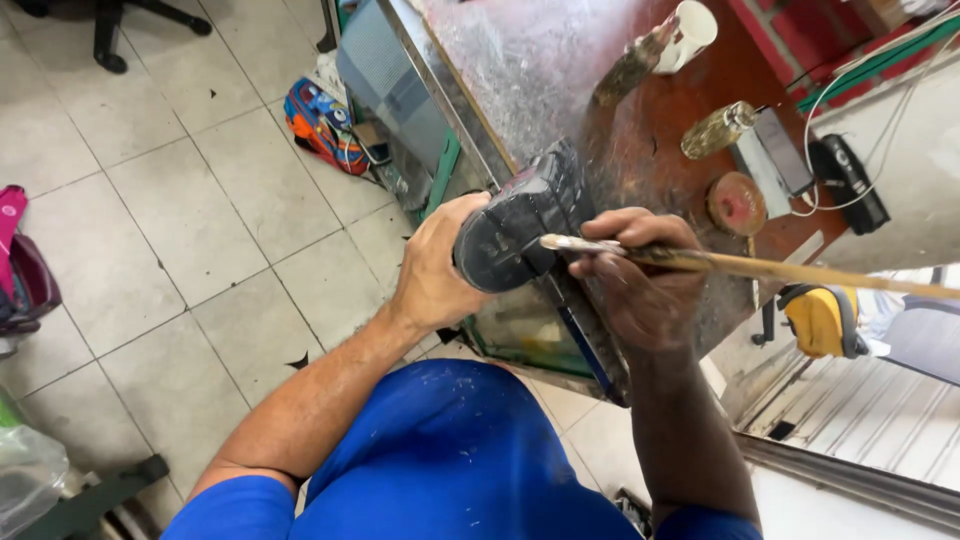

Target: Applying dye to the edge of a shoe sole using a brush

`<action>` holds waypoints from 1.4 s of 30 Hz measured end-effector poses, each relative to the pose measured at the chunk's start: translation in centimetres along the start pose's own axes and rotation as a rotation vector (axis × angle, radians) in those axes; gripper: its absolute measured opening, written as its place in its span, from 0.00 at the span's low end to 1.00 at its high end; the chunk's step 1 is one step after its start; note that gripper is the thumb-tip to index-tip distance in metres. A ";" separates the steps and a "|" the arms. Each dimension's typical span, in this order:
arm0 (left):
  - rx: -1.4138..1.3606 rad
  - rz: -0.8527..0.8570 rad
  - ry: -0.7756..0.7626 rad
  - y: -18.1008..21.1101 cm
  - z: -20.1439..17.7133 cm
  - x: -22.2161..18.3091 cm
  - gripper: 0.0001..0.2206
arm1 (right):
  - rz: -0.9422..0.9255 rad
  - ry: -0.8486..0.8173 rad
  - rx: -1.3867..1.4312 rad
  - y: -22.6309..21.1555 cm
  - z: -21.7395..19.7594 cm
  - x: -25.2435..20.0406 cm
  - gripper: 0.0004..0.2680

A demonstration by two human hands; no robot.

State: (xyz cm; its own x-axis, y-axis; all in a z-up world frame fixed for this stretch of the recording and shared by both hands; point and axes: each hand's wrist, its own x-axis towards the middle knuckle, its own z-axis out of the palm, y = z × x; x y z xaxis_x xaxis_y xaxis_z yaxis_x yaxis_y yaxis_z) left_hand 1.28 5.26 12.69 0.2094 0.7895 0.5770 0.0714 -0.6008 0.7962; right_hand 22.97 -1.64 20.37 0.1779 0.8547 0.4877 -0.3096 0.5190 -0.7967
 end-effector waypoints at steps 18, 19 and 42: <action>0.125 0.027 -0.024 0.7 1.2 0.3 0.30 | -0.219 -0.003 -0.511 1.6 4.0 1.1 0.09; 0.144 0.036 -0.038 0.7 1.2 0.3 0.31 | -0.267 -0.076 -0.532 1.5 3.9 1.3 0.09; 0.214 0.079 -0.091 2.0 1.4 0.9 0.30 | -0.174 0.191 -0.572 1.9 2.2 1.9 0.10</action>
State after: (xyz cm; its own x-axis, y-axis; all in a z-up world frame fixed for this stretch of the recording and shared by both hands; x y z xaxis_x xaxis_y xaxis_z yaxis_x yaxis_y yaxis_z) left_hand 2.94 4.56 14.53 0.3088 0.7299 0.6098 0.2544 -0.6811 0.6865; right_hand 20.69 0.99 20.57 0.3604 0.7168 0.5969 0.2780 0.5283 -0.8023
